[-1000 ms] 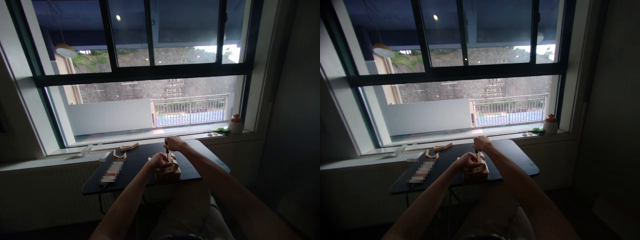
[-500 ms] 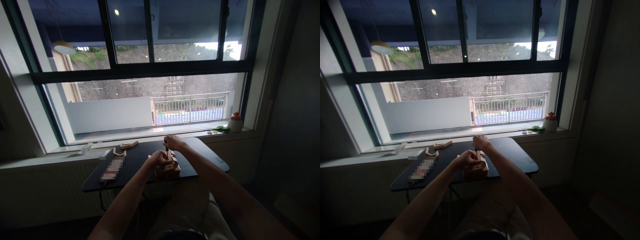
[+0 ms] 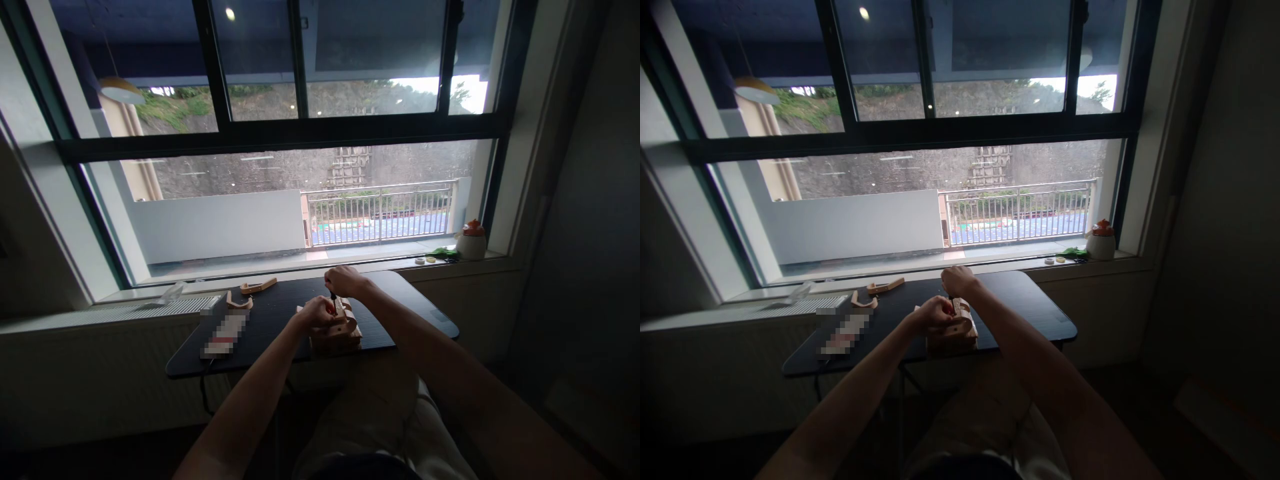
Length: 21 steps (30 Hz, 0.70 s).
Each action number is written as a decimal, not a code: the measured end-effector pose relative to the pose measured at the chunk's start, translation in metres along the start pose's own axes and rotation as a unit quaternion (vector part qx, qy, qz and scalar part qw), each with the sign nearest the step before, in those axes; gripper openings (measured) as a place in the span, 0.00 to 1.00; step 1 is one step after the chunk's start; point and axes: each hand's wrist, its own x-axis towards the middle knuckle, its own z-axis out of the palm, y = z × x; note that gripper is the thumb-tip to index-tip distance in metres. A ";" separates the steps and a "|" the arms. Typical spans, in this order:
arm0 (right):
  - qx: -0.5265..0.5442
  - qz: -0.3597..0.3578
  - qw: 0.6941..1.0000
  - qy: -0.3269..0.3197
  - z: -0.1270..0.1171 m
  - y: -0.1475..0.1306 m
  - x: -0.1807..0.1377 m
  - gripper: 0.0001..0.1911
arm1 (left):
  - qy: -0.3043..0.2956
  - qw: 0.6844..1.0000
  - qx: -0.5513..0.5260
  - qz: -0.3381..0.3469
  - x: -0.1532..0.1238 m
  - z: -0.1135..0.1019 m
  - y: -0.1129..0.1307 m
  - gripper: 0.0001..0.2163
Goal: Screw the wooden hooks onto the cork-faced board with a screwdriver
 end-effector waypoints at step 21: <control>-0.002 0.008 0.998 0.061 0.004 0.043 -0.090 0.12 | -0.041 0.998 0.036 0.022 0.011 0.035 0.061 0.12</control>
